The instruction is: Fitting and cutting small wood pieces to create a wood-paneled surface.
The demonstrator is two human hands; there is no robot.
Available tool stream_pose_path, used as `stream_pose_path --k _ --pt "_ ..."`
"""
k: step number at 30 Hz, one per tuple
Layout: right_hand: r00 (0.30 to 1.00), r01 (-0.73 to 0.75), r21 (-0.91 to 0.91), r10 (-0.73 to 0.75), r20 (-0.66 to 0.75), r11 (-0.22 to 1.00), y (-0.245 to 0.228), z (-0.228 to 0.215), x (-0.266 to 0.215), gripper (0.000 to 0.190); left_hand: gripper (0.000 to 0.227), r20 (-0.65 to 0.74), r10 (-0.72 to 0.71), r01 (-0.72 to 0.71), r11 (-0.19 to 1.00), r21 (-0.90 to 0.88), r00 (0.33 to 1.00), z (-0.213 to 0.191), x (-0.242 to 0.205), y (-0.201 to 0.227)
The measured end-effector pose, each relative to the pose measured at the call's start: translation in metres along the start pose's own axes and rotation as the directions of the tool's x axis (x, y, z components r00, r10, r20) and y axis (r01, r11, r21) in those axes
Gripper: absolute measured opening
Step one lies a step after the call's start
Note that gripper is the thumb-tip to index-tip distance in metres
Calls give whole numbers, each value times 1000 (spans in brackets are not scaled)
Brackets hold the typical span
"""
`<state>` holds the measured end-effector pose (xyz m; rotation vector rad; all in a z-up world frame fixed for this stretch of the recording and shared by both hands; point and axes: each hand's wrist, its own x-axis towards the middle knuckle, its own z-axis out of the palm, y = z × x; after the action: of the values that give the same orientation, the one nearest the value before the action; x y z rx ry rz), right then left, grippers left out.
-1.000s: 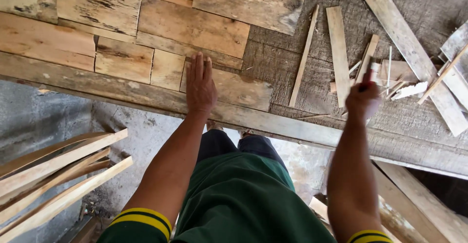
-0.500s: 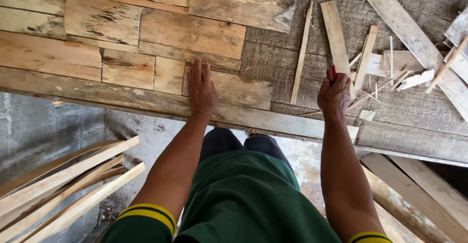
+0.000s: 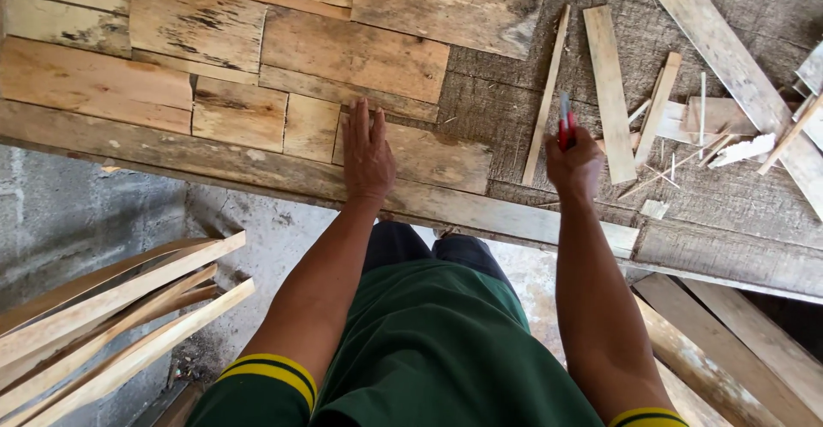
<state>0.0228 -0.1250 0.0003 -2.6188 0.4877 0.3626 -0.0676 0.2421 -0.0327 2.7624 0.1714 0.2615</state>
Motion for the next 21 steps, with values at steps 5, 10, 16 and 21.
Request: stream_pose_path --k 5,10,16,21 --pt "999 -16 -99 21 49 995 -43 0 -1 44 58 28 8 -9 999 42 1000 -5 0 2" --pt "996 -39 -210 56 75 977 -43 16 15 45 61 48 -14 13 1000 24 999 -7 -1 3" --pt "989 -86 57 78 127 995 -46 -1 2 21 58 -58 35 -35 999 -1 998 -7 -7 2" --pt "991 -111 628 36 130 770 -56 -21 -45 16 50 -129 35 -41 998 -45 991 0 -10 -3"
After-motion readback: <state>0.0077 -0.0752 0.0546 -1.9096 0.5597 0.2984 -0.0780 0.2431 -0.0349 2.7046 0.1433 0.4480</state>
